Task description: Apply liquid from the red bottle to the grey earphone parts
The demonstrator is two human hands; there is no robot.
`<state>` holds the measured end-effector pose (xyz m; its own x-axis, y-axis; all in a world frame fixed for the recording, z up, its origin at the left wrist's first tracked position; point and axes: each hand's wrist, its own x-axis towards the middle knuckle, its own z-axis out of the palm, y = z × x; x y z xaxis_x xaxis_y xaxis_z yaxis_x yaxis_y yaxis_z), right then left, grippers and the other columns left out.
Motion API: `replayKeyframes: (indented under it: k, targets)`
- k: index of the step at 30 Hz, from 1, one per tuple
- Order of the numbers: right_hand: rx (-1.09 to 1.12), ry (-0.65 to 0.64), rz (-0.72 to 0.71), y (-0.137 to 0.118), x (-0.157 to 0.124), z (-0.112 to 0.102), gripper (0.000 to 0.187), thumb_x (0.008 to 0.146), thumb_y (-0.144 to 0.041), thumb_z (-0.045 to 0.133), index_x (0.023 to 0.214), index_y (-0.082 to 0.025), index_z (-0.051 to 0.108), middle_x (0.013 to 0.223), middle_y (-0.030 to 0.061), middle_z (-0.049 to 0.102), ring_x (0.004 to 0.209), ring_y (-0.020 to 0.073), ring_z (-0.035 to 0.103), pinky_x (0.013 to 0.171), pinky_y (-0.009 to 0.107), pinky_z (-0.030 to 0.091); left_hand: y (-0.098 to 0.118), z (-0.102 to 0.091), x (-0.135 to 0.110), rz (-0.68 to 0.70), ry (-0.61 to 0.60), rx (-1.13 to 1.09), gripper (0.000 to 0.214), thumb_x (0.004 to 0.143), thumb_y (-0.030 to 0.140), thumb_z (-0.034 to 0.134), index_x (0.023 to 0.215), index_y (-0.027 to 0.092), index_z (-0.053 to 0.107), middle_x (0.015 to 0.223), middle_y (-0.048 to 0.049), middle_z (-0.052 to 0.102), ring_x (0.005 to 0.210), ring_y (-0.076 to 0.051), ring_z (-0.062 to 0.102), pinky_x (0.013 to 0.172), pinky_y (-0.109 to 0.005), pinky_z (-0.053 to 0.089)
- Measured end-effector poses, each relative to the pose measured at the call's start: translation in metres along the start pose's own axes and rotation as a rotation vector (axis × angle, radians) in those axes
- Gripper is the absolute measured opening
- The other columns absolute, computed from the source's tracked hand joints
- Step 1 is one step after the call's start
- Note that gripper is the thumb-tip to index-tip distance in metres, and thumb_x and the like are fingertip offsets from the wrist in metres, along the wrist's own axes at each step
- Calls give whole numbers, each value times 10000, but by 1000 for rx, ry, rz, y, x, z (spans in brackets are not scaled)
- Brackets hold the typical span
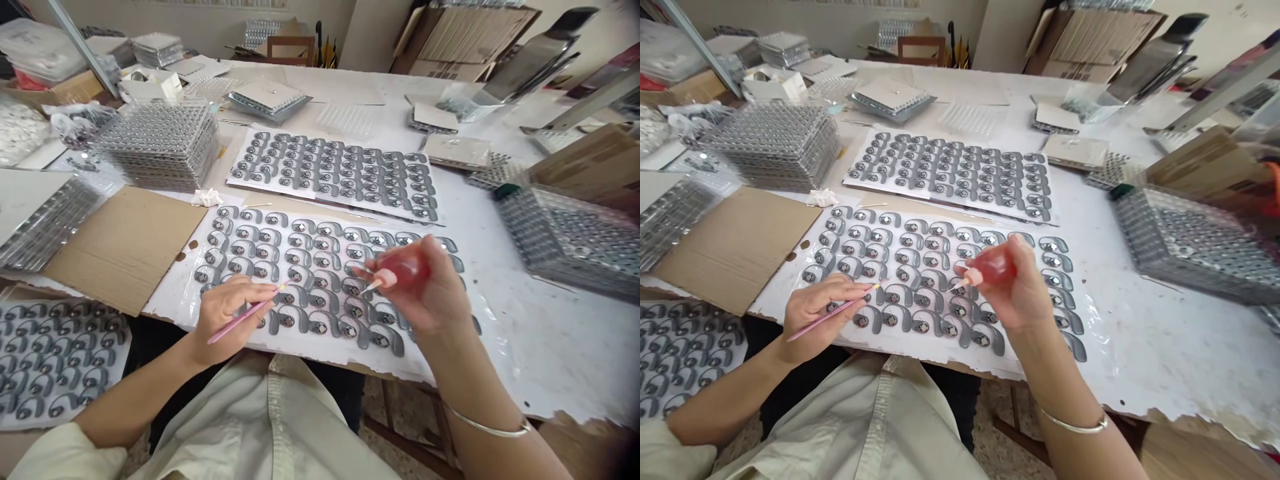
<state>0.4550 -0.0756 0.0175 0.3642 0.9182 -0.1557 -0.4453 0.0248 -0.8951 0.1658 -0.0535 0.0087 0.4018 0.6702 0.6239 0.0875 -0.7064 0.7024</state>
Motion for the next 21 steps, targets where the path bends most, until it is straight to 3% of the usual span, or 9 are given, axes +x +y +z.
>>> replayKeyframes:
  k: [3,5,10,15,18,21]
  targets:
    - [76,-74,255,11,-7,17,383,687,-551,722,687,-224,522,636,4,622,749,274,685,632,513,596,-1,-13,-6,-75,65,51,189,793,80,693,945,192,690,945,-59,752,839,-189,713,797,-345,590]
    - [88,-86,297,17,-10,29,401,674,-542,738,702,-224,495,613,0,600,751,277,684,624,499,597,-4,-19,-14,-133,93,91,186,795,100,699,951,202,692,965,-45,750,870,-189,713,808,-337,599]
    - [27,-117,248,23,-11,47,472,656,-541,756,691,-220,412,566,-37,536,673,240,667,614,467,597,-6,-28,-31,-158,133,125,189,784,98,712,936,210,690,958,-17,751,871,-178,717,811,-315,609]
    - [-33,-176,199,29,-5,60,455,692,-552,725,718,-227,408,592,-28,558,694,240,665,574,433,586,-4,-29,-33,-151,118,110,169,796,98,698,932,198,680,946,-29,752,853,-182,721,787,-305,606]
    - [-53,-161,187,26,-4,58,439,690,-551,732,708,-223,440,596,-21,560,735,250,671,587,431,586,-1,-24,-28,-59,74,111,171,810,83,677,943,189,666,930,-46,754,829,-182,723,785,-315,592]
    - [-126,-118,-18,17,-4,43,439,742,-572,672,628,-203,464,569,-22,541,675,210,661,675,430,587,-1,-10,-22,29,-3,102,214,820,54,650,994,179,643,955,-68,751,834,-179,725,772,-303,572]
